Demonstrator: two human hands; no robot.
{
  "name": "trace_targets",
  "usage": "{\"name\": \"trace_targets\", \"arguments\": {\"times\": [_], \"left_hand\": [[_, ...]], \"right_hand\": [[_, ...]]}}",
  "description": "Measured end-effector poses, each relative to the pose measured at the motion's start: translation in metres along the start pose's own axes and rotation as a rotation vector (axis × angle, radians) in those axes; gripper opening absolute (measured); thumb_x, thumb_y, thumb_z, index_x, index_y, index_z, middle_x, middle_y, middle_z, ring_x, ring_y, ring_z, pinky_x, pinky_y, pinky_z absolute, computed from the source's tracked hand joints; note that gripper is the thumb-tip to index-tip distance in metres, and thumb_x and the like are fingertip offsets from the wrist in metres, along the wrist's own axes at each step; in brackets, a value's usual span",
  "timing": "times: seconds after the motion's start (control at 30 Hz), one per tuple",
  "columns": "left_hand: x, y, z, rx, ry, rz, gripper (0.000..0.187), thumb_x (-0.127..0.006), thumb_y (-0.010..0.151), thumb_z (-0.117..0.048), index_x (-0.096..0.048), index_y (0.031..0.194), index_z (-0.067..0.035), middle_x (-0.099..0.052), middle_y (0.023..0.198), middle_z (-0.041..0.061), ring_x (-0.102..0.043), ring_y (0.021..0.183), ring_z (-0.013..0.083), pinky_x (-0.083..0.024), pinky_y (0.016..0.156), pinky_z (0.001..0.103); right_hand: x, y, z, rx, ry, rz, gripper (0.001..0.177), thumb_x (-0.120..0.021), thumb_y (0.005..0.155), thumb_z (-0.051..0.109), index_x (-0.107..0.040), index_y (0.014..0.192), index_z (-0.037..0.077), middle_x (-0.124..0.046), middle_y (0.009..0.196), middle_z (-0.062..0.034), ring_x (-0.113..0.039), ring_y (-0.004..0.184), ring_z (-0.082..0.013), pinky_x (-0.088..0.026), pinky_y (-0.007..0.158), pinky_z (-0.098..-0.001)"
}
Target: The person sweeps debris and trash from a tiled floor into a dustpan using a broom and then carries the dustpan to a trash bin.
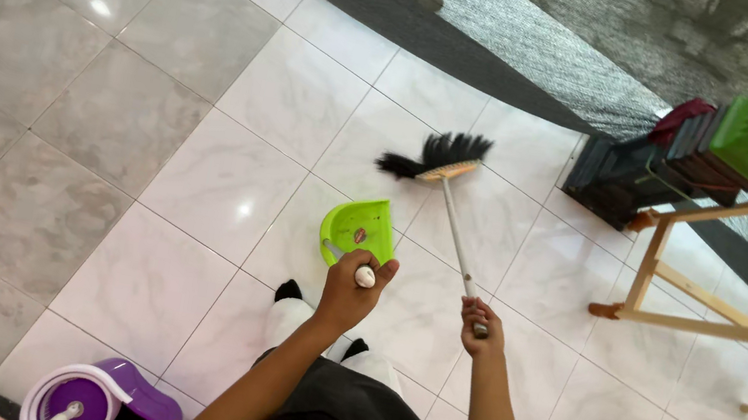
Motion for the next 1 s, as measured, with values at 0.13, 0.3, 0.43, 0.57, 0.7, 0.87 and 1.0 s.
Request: {"name": "trace_targets", "arguments": {"times": [0.13, 0.3, 0.43, 0.57, 0.7, 0.87, 1.0], "left_hand": [[-0.039, -0.027, -0.004, -0.043, -0.093, 0.069, 0.042, -0.077, 0.092, -0.032, -0.055, 0.072, -0.002, -0.062, 0.070, 0.013, -0.058, 0.063, 0.0258, -0.053, 0.070, 0.036], [-0.074, -0.061, -0.007, 0.061, -0.095, 0.151, 0.043, -0.075, 0.094, -0.031, -0.054, 0.072, -0.001, -0.058, 0.062, 0.011, -0.051, 0.058, 0.0173, -0.050, 0.060, 0.033], [-0.092, -0.085, -0.011, 0.121, -0.140, 0.197, 0.044, -0.074, 0.095, -0.031, -0.052, 0.071, -0.001, -0.057, 0.062, 0.007, -0.048, 0.060, 0.0139, -0.048, 0.058, 0.031], [-0.096, -0.101, -0.013, 0.102, -0.104, 0.233, 0.048, -0.074, 0.096, -0.032, -0.049, 0.069, 0.000, -0.051, 0.060, 0.008, -0.043, 0.059, 0.0159, -0.044, 0.056, 0.032], [-0.093, -0.107, -0.033, -0.137, -0.160, 0.196, 0.049, -0.074, 0.101, -0.033, -0.051, 0.070, -0.002, -0.046, 0.058, 0.008, -0.046, 0.060, 0.0160, -0.052, 0.089, 0.033], [-0.097, -0.114, -0.010, 0.077, -0.040, 0.238, 0.045, -0.076, 0.092, -0.031, -0.052, 0.069, -0.001, -0.053, 0.061, 0.011, -0.045, 0.058, 0.0207, -0.047, 0.066, 0.039], [-0.086, -0.120, -0.015, -0.138, -0.005, 0.159, 0.049, -0.079, 0.095, -0.026, -0.050, 0.066, 0.001, -0.049, 0.058, 0.016, -0.044, 0.053, 0.0259, -0.044, 0.109, 0.041]], "right_hand": [[0.063, -0.077, 0.053, 0.143, 0.097, -0.049, 0.034, -0.057, 0.102, 0.009, -0.046, 0.122, -0.016, -0.058, 0.089, -0.0077, -0.053, 0.059, -0.0054, -0.046, 0.042, -0.0129], [0.116, -0.123, 0.100, 0.259, 0.249, -0.087, 0.023, -0.057, 0.101, 0.006, -0.046, 0.109, -0.013, -0.055, 0.081, -0.0065, -0.051, 0.059, -0.0057, -0.046, 0.042, -0.0128], [0.134, -0.133, 0.129, 0.485, 0.140, -0.310, 0.004, -0.050, 0.094, -0.002, -0.046, 0.093, -0.001, -0.051, 0.076, -0.0079, -0.051, 0.061, -0.0110, -0.046, 0.043, -0.0107], [0.133, -0.131, 0.123, 0.487, 0.145, -0.205, 0.004, -0.047, 0.094, -0.005, -0.045, 0.093, -0.002, -0.051, 0.077, -0.0050, -0.052, 0.064, -0.0099, -0.049, 0.047, -0.0142], [0.118, -0.135, 0.073, 0.217, 0.066, -0.040, 0.011, -0.047, 0.094, -0.001, -0.042, 0.085, 0.002, -0.047, 0.073, -0.0031, -0.047, 0.060, -0.0072, -0.044, 0.043, -0.0124], [0.099, -0.144, -0.014, -0.055, -0.279, -0.043, 0.019, -0.053, 0.096, 0.003, -0.042, 0.081, 0.008, -0.045, 0.070, 0.0012, -0.042, 0.054, -0.0015, -0.037, 0.037, -0.0101], [0.070, -0.127, -0.060, -0.257, -0.531, 0.026, 0.017, -0.058, 0.097, 0.008, -0.046, 0.084, 0.007, -0.044, 0.068, 0.0018, -0.039, 0.050, -0.0012, -0.034, 0.035, -0.0115]]}}
Point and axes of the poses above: each hand's wrist, its own y-axis towards the middle knuckle, its own x-axis out of the back of the hand, z = x × y, the point moved 9 cm from there along y, towards the middle knuckle
